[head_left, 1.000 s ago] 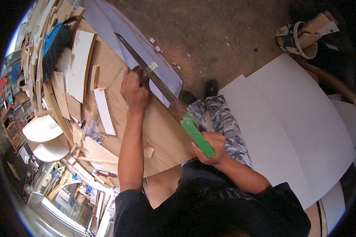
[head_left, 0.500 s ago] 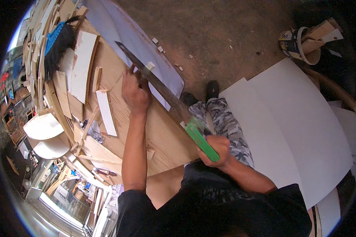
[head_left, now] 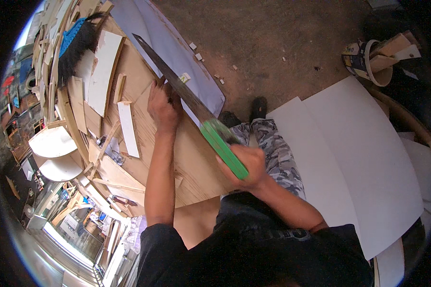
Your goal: The person cuts a small piece of wood using a hand saw and then sands the edges of the cut piece using a piece of sandpaper.
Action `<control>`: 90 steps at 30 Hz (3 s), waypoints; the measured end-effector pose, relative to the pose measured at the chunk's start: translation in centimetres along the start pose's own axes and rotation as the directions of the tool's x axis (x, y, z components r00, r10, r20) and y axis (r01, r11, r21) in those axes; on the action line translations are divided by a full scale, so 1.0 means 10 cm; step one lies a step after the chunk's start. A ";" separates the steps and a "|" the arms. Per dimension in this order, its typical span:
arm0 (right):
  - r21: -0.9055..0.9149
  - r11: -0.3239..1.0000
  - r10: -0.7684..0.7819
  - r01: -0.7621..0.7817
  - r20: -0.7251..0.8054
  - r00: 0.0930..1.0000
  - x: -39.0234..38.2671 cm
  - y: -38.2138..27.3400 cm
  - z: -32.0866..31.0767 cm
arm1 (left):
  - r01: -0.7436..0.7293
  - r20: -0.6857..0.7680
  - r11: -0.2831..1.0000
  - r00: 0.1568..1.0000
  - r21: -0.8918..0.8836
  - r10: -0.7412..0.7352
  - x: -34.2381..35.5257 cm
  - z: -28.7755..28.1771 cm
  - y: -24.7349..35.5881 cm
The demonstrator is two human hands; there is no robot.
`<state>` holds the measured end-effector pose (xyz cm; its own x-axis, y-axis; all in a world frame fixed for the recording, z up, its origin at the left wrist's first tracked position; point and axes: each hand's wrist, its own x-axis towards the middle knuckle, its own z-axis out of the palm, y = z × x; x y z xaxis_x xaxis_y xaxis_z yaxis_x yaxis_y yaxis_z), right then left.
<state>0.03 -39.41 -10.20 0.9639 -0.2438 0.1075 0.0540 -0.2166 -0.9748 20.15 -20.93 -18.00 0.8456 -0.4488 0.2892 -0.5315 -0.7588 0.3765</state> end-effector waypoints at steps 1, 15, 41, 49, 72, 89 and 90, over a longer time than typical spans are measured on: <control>-0.001 1.000 -0.004 0.004 0.000 1.000 0.00 0.01 0.01 | 0.049 0.001 0.998 0.999 -0.026 -0.049 -0.01 0.01 0.00; -0.006 1.000 -0.007 0.007 -0.002 1.000 -0.21 0.08 0.10 | 0.061 -0.035 0.998 0.998 -0.019 -0.061 -0.02 0.02 0.01; 0.009 0.997 0.079 -0.079 0.019 0.997 -0.28 0.01 0.02 | -0.024 0.013 0.998 1.000 0.052 0.023 0.03 -0.04 0.05; 0.007 1.000 0.012 -0.012 -0.035 0.999 0.11 0.08 0.23 | 0.041 -0.050 0.999 0.998 0.017 -0.040 -0.02 0.03 -0.06; 0.004 0.998 0.056 -0.055 -0.017 0.998 0.08 0.08 0.17 | -0.011 -0.052 0.999 0.999 0.047 0.013 0.05 0.06 -0.10; 0.036 0.994 0.103 -0.103 0.002 0.995 0.01 -0.02 0.11 | -0.033 -0.014 0.998 0.999 0.047 0.033 0.08 -0.02 -0.06; 0.030 0.996 0.082 -0.082 -0.012 0.997 0.17 0.03 0.18 | -0.036 -0.015 0.998 0.999 0.045 0.036 0.09 -0.03 -0.06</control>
<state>2.15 -38.19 -10.63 0.9617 -0.2724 0.0294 -0.0172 -0.1671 -0.9858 21.26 -20.71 -17.70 0.8248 -0.4688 0.3160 -0.5585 -0.7627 0.3261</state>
